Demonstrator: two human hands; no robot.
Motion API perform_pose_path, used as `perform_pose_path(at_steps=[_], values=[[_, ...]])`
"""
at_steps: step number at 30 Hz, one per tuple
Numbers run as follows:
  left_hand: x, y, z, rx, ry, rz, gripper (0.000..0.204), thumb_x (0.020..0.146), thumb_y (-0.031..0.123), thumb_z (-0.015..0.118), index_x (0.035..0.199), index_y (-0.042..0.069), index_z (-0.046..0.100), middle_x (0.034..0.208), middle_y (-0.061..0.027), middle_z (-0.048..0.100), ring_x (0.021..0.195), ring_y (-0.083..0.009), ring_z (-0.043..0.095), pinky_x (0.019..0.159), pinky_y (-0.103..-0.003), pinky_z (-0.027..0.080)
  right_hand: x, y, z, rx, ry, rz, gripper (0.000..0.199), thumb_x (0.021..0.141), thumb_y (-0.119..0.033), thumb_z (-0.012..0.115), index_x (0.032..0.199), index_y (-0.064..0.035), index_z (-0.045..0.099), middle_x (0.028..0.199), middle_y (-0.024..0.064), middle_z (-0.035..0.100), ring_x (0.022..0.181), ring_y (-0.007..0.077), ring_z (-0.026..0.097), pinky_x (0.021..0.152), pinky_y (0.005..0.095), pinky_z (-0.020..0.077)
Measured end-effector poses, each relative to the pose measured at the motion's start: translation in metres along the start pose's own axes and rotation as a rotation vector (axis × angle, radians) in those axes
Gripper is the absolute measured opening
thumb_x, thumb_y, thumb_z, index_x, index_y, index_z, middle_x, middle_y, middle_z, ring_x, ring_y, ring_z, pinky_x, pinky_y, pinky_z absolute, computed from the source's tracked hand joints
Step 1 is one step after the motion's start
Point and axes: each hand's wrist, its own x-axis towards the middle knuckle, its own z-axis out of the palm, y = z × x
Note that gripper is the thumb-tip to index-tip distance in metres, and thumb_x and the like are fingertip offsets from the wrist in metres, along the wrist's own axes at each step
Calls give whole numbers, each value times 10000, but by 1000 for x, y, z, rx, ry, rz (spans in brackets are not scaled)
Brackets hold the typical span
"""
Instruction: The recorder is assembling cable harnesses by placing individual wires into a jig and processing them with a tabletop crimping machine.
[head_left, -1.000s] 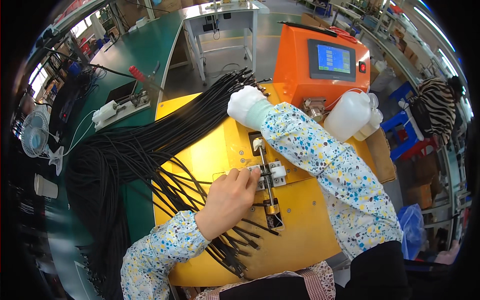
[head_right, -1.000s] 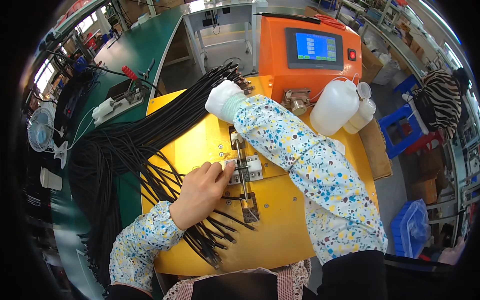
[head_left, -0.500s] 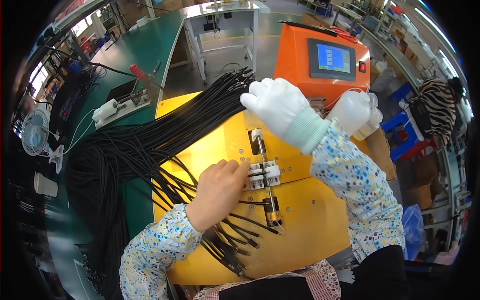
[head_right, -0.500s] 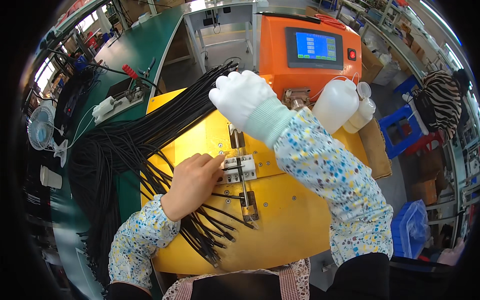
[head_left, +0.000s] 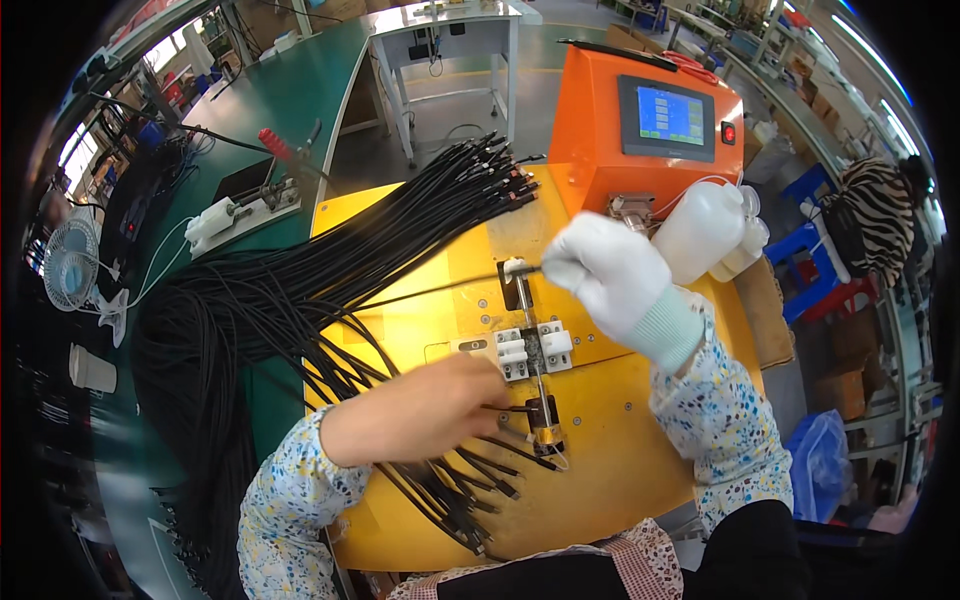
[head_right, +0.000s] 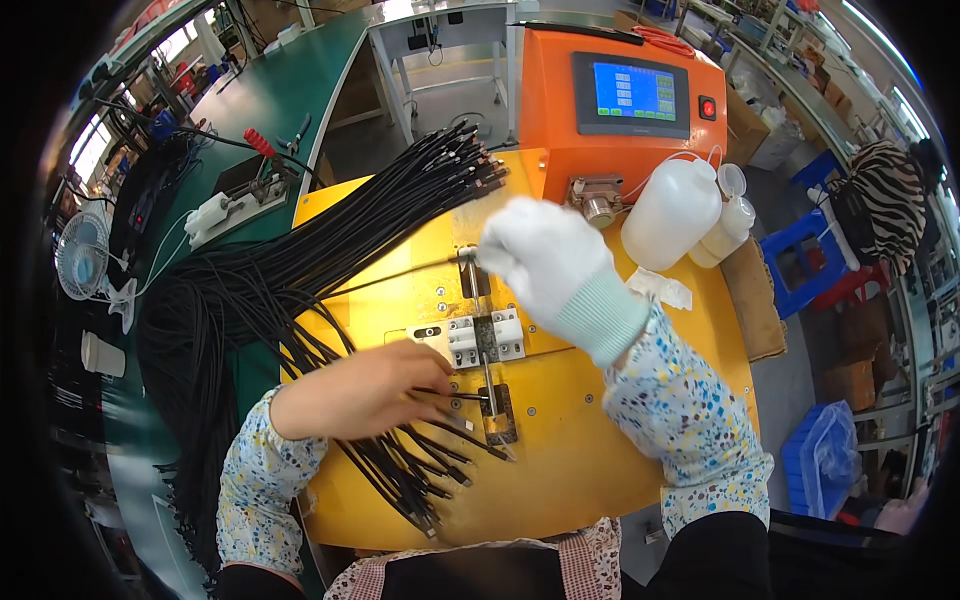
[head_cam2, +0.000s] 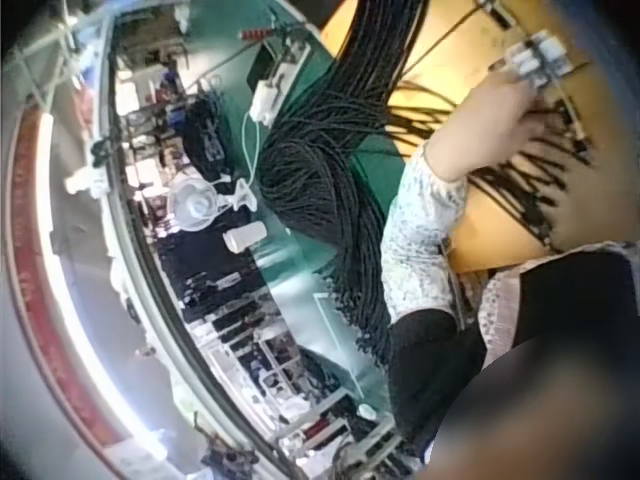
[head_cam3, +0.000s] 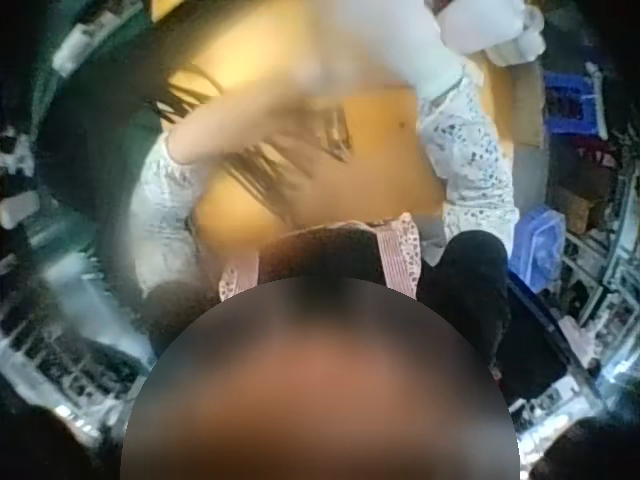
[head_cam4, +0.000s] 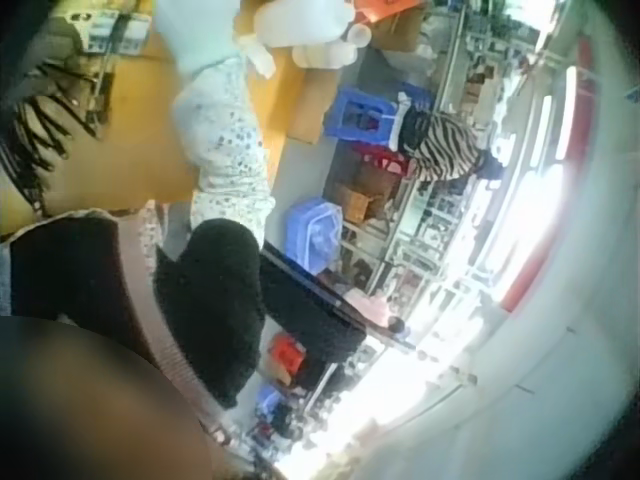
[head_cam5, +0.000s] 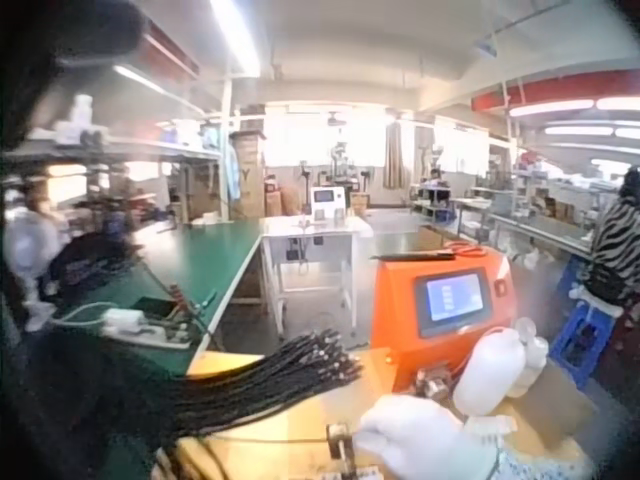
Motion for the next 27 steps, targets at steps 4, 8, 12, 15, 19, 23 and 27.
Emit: perform_pose_path(at_steps=[4, 8, 12, 15, 19, 23, 27], values=[[-1, 3, 21, 102, -167, 7, 340, 863, 156, 647, 1156, 16, 547, 1019, -157, 605, 997, -337, 573, 865, -400, 470, -33, -7, 10, 485, -137, 273, 67, 774, -39, 662, 835, -20, 640, 775, 99, 614, 740, 233, 602, 685, 338, 482], [1, 23, 11, 55, -568, -133, 255, 887, 160, 585, 1102, 25, 561, 918, -168, 602, 895, -338, 600, 809, -410, 487, -52, -3, 22, 429, -100, 204, 58, 760, -44, 678, 812, -36, 652, 767, 72, 611, 757, 247, 585, 700, 351, 471], [7, 18, 27, 283, 152, -1, 322, 758, 12, 590, 1079, 34, 598, 940, -132, 588, 902, -323, 580, 778, -391, 489, -52, -4, 24, 364, -146, 128, 91, 745, -56, 699, 834, -53, 678, 759, 67, 604, 779, 260, 573, 703, 363, 467], [21, -7, 39, 519, 499, -46, 460, 723, -65, 576, 1175, 17, 604, 876, -95, 555, 808, -259, 548, 726, -357, 484, -53, -2, 24, 313, -161, 94, 112, 740, -63, 706, 851, -58, 687, 756, 74, 600, 780, 264, 573, 702, 367, 468], [17, -16, 48, 635, 474, -29, 432, 729, -23, 598, 1161, -10, 602, 847, -81, 536, 780, -234, 537, 695, -330, 483, -36, 4, 13, 447, -357, 163, 106, 751, -105, 707, 842, -58, 685, 753, 94, 589, 759, 282, 583, 691, 379, 471], [20, -16, 47, 782, 490, 48, 316, 770, 42, 597, 1067, -66, 606, 778, -80, 493, 734, -208, 523, 614, -306, 462, 29, 23, 30, -181, -255, -6, 72, 814, -144, 627, 817, -84, 666, 801, 110, 626, 796, 303, 621, 700, 388, 501], [21, -17, 49, 807, 486, 50, 414, 725, 23, 601, 1132, -53, 598, 781, -71, 473, 720, -202, 505, 625, -310, 463, 85, 33, 79, -576, -410, -54, 84, 788, -95, 619, 815, -75, 696, 832, 81, 673, 831, 266, 666, 710, 375, 528]])
